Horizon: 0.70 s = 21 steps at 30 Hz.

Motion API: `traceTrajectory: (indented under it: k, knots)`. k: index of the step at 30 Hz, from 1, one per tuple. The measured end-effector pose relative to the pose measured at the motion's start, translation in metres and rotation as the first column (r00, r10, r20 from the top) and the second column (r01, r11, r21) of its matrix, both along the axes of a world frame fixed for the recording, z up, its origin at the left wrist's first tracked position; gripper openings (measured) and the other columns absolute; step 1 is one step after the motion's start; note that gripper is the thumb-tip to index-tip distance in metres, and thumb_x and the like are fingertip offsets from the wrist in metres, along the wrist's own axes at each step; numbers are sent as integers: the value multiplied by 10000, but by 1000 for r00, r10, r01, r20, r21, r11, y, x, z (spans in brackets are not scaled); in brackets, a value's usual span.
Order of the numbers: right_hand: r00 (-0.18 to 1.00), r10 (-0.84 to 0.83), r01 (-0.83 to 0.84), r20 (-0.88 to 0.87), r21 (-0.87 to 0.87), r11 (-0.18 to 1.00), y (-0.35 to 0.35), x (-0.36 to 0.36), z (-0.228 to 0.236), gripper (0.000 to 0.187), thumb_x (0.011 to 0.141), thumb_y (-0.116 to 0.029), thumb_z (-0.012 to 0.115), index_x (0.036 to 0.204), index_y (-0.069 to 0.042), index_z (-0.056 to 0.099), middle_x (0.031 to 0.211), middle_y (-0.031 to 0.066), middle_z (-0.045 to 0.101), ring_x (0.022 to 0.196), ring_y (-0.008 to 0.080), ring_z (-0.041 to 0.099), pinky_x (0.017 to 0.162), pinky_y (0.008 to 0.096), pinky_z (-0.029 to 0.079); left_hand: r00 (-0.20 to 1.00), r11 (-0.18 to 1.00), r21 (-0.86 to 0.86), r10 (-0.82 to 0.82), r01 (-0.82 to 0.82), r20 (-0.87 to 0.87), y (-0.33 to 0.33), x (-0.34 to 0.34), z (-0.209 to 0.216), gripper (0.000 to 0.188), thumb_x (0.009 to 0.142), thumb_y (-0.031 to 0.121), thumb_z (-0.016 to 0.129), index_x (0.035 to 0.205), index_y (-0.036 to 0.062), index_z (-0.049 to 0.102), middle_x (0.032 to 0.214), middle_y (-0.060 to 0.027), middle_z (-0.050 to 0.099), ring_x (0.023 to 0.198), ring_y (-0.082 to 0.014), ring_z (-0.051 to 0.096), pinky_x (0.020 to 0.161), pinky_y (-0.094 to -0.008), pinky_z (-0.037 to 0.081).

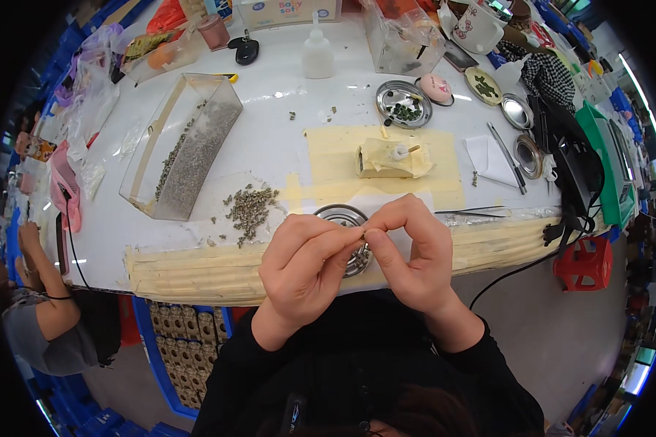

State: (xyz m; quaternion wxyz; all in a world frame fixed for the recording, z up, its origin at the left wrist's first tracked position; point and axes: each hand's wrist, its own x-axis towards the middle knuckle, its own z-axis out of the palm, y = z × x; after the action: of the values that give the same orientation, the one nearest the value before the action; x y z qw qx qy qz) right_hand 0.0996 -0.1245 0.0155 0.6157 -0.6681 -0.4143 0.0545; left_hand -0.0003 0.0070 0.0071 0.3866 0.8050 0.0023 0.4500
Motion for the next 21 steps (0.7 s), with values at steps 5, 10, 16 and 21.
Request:
traceTrajectory:
  k: [5,10,16,21]
  knots:
    - [997,73,-74,-37,-25,997,-2,4,-1,53,889,-43,673,840,-35,652,799,56,657,731,224,574,720,324,409,999,999,-12,-32,32,-14,1,0,1,226,741,-66,791,950,-6,733,824,-82,669,725,-223,622,625,-312,485]
    - [957,120,-131,-264,-22,991,-5,4,-1,55,889,-43,670,842,-23,650,808,62,654,744,238,573,717,329,412,995,990,-117,-86,79,-54,1,-2,1,224,744,-63,789,951,-1,733,819,-79,664,721,-219,620,628,-311,479]
    - [852,-123,127,509,28,992,1,8,-2,77,821,-49,723,854,-77,658,819,35,651,755,222,577,729,344,403,1000,999,20,26,-26,-3,-2,2,-1,229,738,-57,795,950,0,731,819,-79,663,715,-227,619,631,-314,480]
    - [842,-125,118,525,45,992,2,11,-7,85,812,-60,725,851,-89,655,816,31,649,754,220,576,734,351,397,1000,1000,14,6,-6,-3,-2,2,0,225,736,-56,796,945,3,732,820,-79,664,720,-229,626,636,-314,486]
